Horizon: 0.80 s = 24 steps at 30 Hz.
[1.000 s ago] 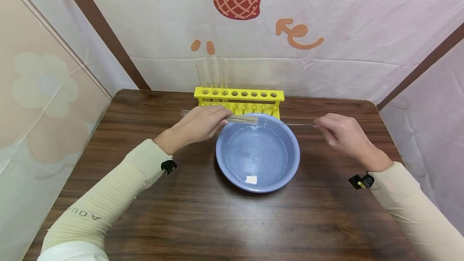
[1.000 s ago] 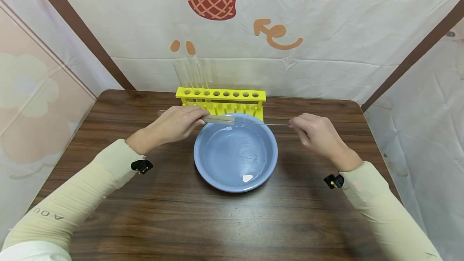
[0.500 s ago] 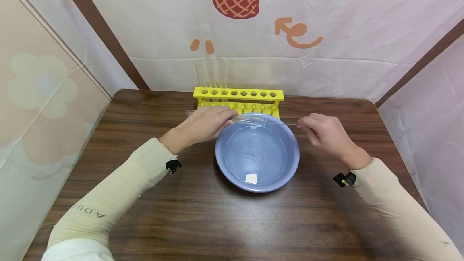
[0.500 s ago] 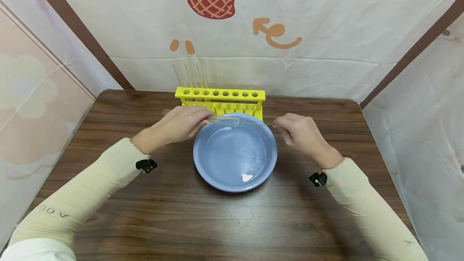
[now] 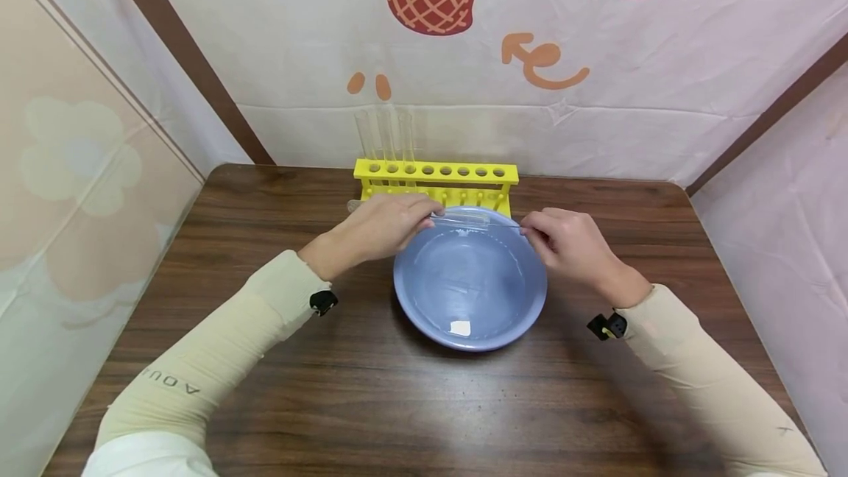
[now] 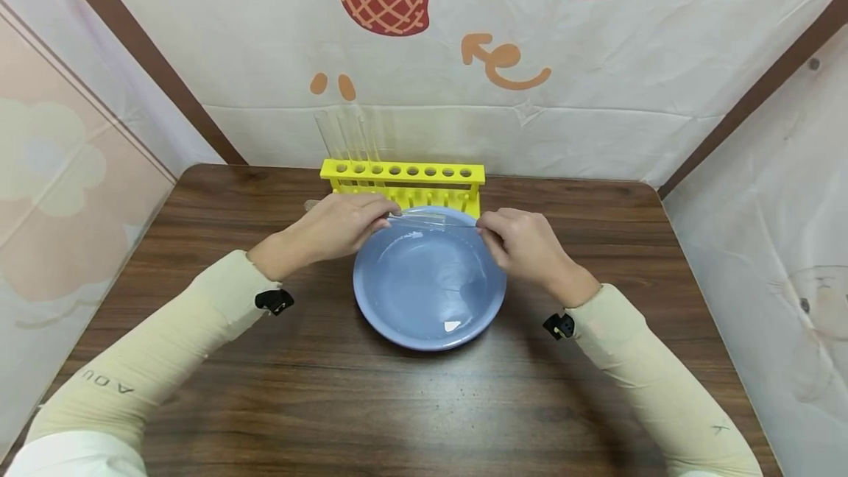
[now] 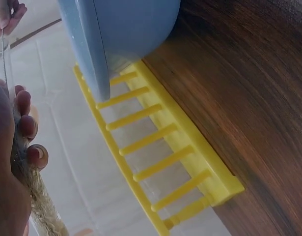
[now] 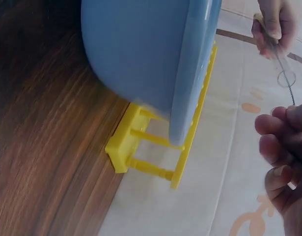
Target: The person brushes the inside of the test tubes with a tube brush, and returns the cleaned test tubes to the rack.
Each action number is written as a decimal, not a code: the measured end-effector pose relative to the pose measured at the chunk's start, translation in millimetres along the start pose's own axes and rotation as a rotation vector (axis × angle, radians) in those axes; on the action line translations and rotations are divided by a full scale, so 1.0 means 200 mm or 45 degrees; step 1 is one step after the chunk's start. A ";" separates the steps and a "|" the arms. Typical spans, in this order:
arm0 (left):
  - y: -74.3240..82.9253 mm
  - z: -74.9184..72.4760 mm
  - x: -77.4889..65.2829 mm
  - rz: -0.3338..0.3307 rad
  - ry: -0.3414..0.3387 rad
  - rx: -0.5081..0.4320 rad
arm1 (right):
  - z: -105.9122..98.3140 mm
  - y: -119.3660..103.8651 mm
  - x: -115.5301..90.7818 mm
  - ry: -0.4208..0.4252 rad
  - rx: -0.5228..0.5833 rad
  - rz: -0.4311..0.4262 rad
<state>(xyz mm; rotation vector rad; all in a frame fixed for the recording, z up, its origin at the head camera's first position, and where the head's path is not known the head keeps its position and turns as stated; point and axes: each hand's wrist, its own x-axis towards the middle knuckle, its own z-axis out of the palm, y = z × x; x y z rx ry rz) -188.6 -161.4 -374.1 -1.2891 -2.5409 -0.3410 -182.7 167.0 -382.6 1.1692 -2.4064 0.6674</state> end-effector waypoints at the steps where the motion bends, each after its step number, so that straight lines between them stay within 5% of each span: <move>1: 0.00 0.00 0.00 0.000 0.004 0.002 | 0.00 -0.01 0.00 -0.032 0.045 0.054; 5: -0.01 0.00 0.00 -0.002 0.012 0.012 | -0.02 -0.03 0.02 -0.214 0.329 0.367; 14: -0.02 0.00 -0.01 0.006 0.033 0.027 | -0.06 -0.04 0.08 -0.493 1.303 1.055; 19: -0.01 0.00 -0.01 0.021 0.042 0.032 | -0.07 -0.03 0.09 -0.520 1.522 1.101; 24: -0.02 -0.01 -0.01 0.020 0.027 0.018 | -0.07 -0.02 0.08 -0.494 1.352 0.944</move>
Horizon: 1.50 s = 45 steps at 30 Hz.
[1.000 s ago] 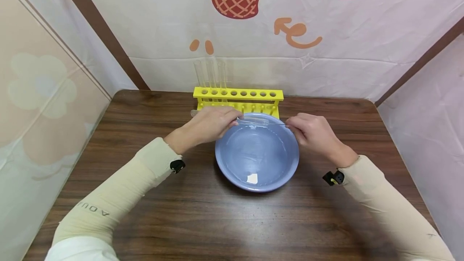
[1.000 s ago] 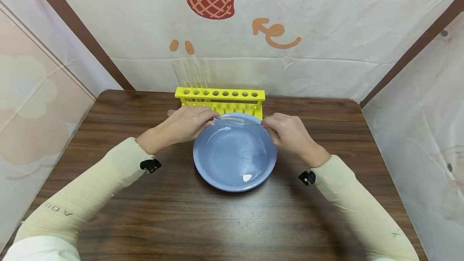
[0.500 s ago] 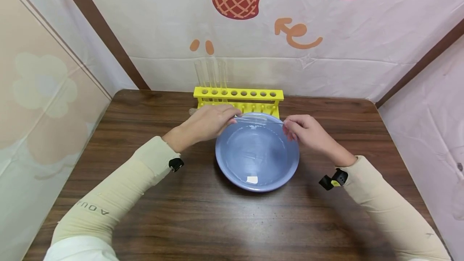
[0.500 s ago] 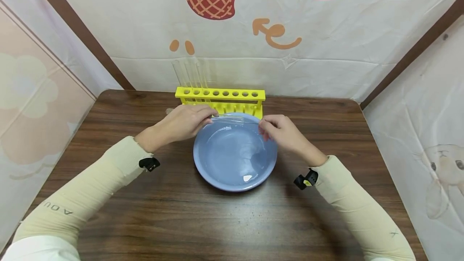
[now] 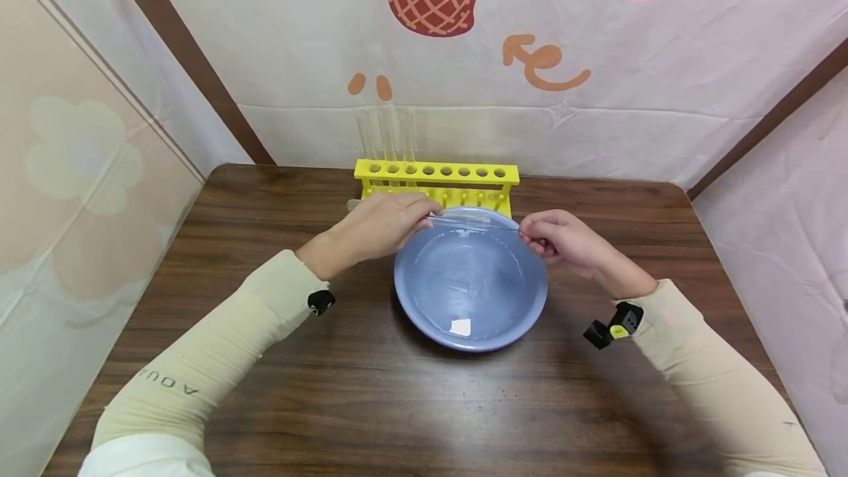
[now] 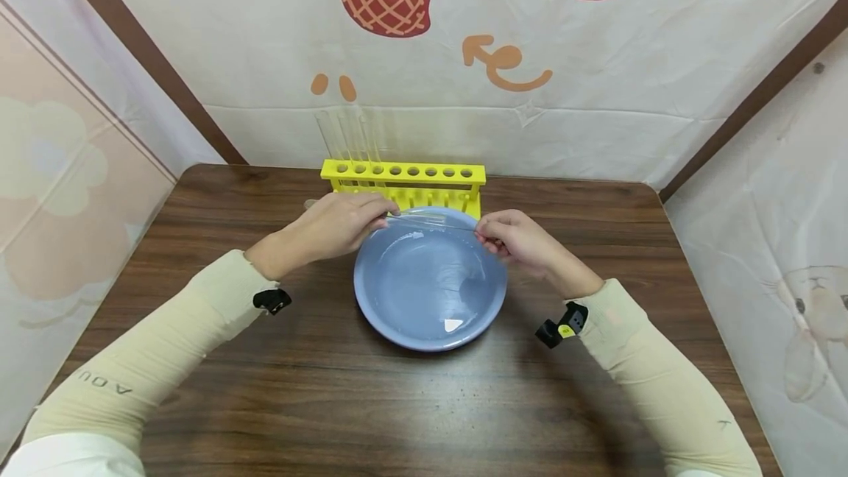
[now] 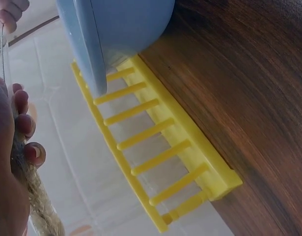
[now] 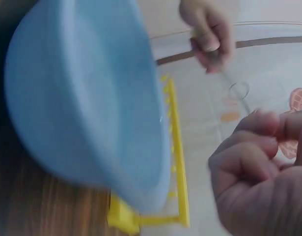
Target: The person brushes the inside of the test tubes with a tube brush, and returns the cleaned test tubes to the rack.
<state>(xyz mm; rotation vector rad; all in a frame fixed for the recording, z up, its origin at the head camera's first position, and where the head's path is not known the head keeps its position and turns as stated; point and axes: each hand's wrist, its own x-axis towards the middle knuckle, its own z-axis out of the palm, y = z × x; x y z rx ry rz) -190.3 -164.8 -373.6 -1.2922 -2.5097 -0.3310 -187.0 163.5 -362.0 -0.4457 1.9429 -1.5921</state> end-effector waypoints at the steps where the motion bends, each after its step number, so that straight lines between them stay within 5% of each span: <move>1: 0.00 0.00 0.00 -0.001 0.001 -0.006 | 0.00 0.00 0.00 0.011 -0.083 -0.037; 5: 0.01 0.00 0.00 0.001 -0.002 -0.023 | -0.01 0.01 -0.01 0.053 -0.380 -0.164; 12: 0.02 0.00 0.00 0.003 -0.026 -0.019 | -0.05 0.04 -0.03 0.091 -0.520 -0.260; 26: 0.01 -0.01 -0.04 -0.016 -0.028 -0.063 | -0.12 0.12 -0.03 0.298 -1.197 -0.926; 34: -0.01 -0.01 -0.06 -0.016 -0.030 -0.039 | -0.14 0.13 -0.06 0.420 -1.457 -1.067; 45: -0.02 -0.02 -0.08 -0.017 -0.025 -0.023 | -0.20 0.15 -0.11 0.549 -1.626 -1.207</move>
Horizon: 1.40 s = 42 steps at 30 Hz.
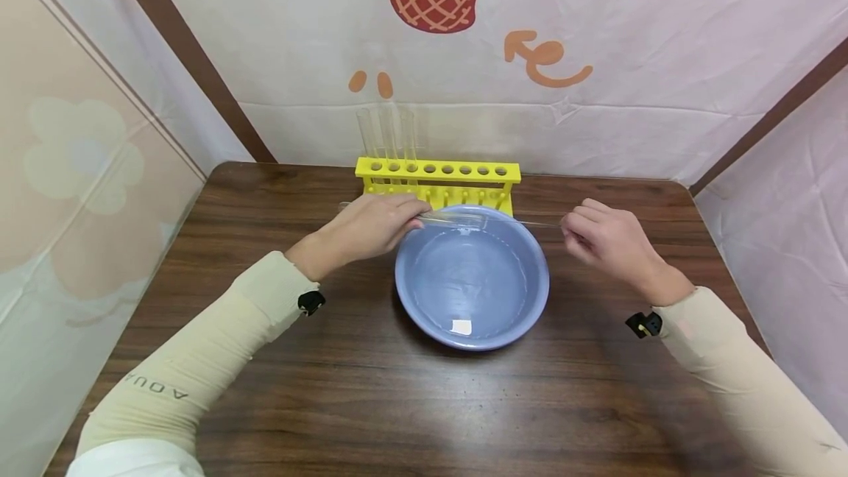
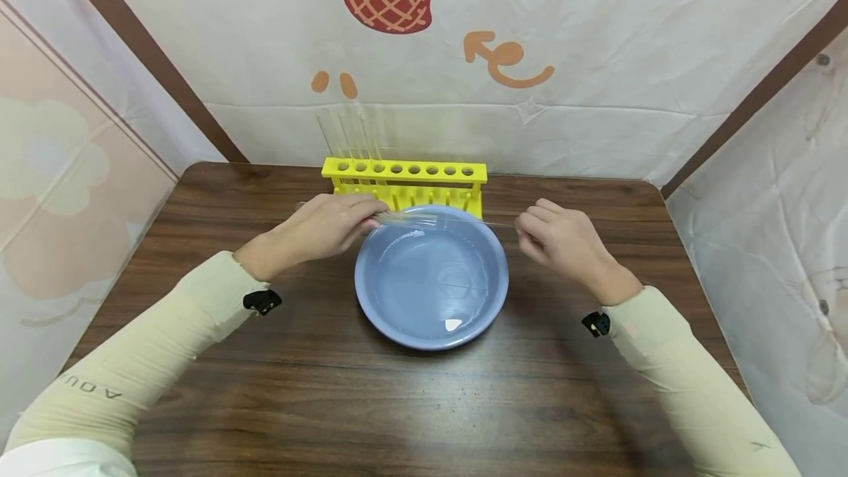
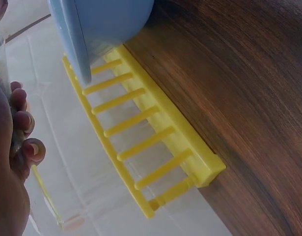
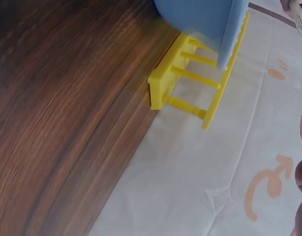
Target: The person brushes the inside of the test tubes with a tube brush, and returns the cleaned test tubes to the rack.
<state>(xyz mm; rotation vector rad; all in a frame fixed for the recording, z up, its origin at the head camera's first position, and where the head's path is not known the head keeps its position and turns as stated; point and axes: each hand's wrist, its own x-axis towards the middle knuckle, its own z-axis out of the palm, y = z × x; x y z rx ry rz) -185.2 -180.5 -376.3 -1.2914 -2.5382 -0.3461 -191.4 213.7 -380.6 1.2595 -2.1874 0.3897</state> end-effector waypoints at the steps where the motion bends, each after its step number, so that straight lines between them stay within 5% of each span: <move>1: 0.00 0.00 0.00 0.002 0.000 0.002 | 0.00 0.00 -0.01 0.014 -0.016 -0.014; 19: -0.01 -0.02 -0.03 -0.047 -0.050 -0.003 | -0.05 0.05 -0.09 0.114 -0.157 -0.110; 42: -0.04 -0.02 -0.08 -0.063 -0.042 -0.009 | -0.12 0.10 -0.18 0.111 -0.209 -0.119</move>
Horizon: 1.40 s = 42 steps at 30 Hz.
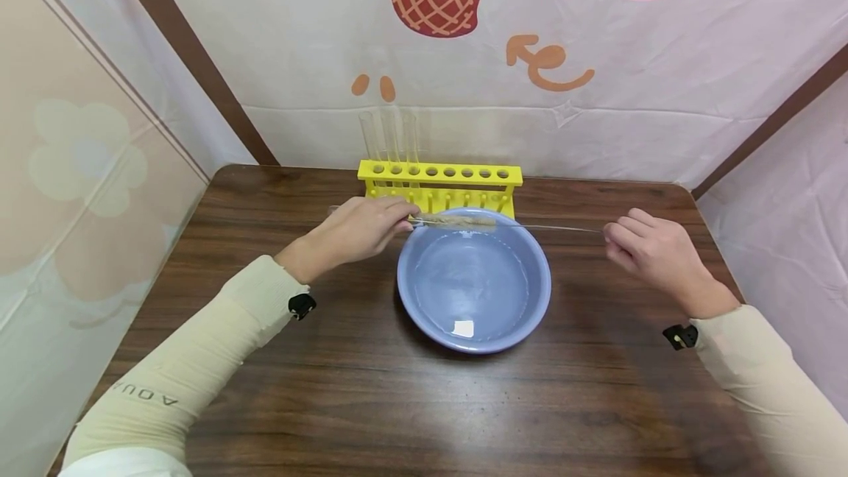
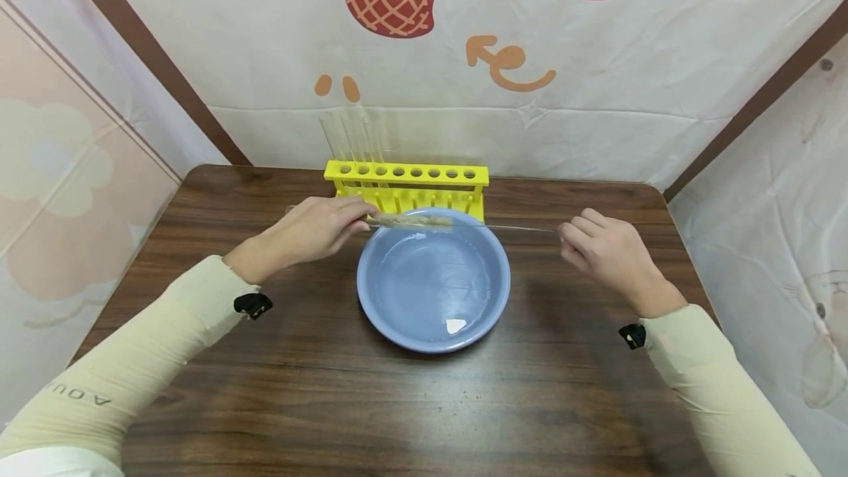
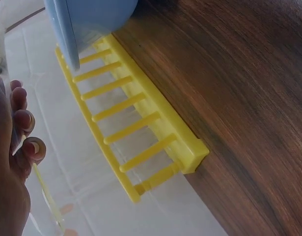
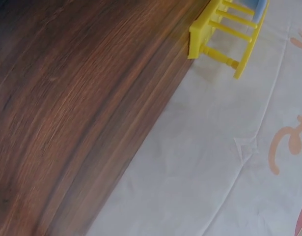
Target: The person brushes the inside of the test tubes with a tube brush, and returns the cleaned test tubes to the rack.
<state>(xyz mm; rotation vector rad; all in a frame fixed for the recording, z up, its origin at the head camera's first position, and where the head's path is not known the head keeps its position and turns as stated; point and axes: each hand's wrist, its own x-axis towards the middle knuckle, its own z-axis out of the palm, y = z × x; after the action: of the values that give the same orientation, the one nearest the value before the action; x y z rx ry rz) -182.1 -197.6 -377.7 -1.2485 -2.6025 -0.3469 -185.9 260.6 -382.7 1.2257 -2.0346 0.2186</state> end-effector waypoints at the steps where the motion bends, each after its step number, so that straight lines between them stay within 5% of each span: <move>1: 0.00 0.00 0.00 -0.001 0.001 0.000 | 0.00 0.00 0.00 0.004 -0.003 -0.005; 12: -0.01 -0.01 -0.01 -0.009 0.013 0.004 | -0.03 0.03 -0.05 0.006 0.013 0.002; 33: -0.03 -0.01 -0.03 -0.012 0.015 0.010 | -0.09 0.06 -0.12 -0.204 0.171 0.177; 42: -0.03 0.00 -0.03 -0.003 0.027 0.005 | -0.13 0.07 -0.11 -0.345 0.444 0.348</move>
<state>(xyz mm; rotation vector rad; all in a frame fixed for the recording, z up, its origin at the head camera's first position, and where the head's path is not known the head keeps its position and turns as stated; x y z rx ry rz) -183.3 -206.4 -380.2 -1.2335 -2.5861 -0.3531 -178.3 295.9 -376.9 1.2290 -2.4771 0.5869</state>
